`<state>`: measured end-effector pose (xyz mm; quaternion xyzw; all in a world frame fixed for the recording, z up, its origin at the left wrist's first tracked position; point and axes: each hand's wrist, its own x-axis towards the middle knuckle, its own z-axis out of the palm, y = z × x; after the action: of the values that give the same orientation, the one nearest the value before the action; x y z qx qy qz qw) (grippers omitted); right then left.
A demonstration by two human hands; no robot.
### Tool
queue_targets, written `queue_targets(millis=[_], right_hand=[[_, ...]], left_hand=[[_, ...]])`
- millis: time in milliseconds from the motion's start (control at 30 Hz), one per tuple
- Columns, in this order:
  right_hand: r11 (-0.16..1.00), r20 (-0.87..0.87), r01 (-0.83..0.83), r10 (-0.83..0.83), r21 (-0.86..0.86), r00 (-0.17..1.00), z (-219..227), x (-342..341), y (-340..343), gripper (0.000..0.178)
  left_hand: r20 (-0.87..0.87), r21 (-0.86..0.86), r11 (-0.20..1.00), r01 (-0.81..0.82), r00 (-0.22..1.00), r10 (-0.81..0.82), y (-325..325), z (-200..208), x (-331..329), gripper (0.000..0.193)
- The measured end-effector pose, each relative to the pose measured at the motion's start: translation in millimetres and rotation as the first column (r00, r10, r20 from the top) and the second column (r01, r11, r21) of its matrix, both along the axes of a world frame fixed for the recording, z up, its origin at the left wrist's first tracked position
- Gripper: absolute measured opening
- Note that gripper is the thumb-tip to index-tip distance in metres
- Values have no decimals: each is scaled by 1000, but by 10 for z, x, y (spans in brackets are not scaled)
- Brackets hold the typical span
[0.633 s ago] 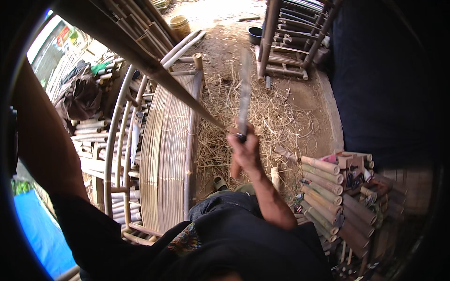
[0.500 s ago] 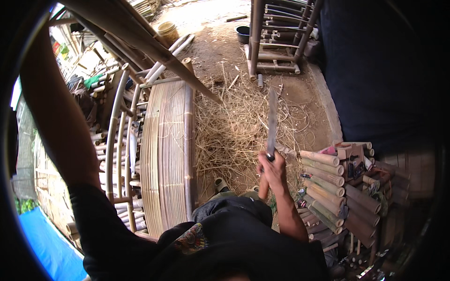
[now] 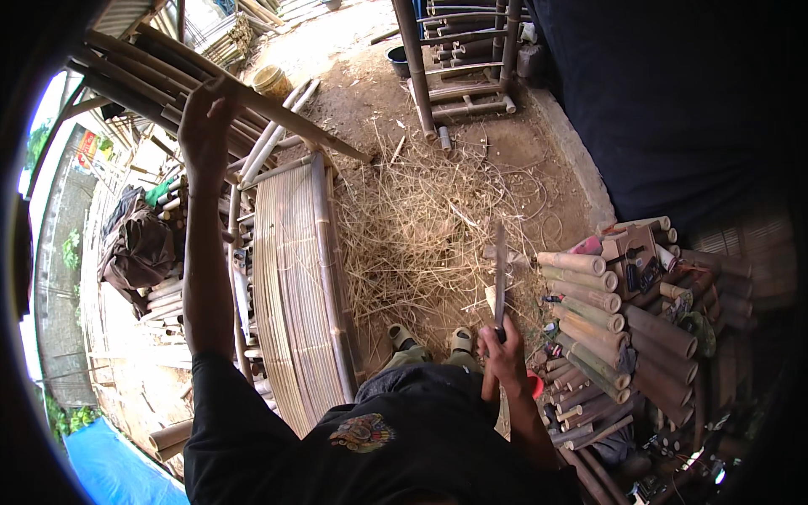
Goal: The person uses a large knife to split bamboo poles into thin strips. They repeatedly strike the bamboo against a wooden frame to separate the layers, then place the finished strips on a nearby rack.
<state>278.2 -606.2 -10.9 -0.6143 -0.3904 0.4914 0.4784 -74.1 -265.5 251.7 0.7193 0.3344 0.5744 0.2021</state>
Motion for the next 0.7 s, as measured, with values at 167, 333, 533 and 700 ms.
queue_targets(millis=[167,333,533,700], right_hand=[[983,18,-153,152,102,988,930,-162,566,47],[822,319,-291,142,490,937,1653,-306,1107,37],[773,409,-376,166,511,897,2037,-360,1341,29],[729,444,-363,90,581,892,2056,-494,1386,26]], left_hand=[[-39,-50,992,120,992,-122,-491,-188,314,29],[-101,15,992,126,987,-124,-812,-427,774,33],[-77,39,991,128,989,-124,-972,-470,1173,29],[-219,205,975,89,975,-43,-1006,-535,1231,30]])
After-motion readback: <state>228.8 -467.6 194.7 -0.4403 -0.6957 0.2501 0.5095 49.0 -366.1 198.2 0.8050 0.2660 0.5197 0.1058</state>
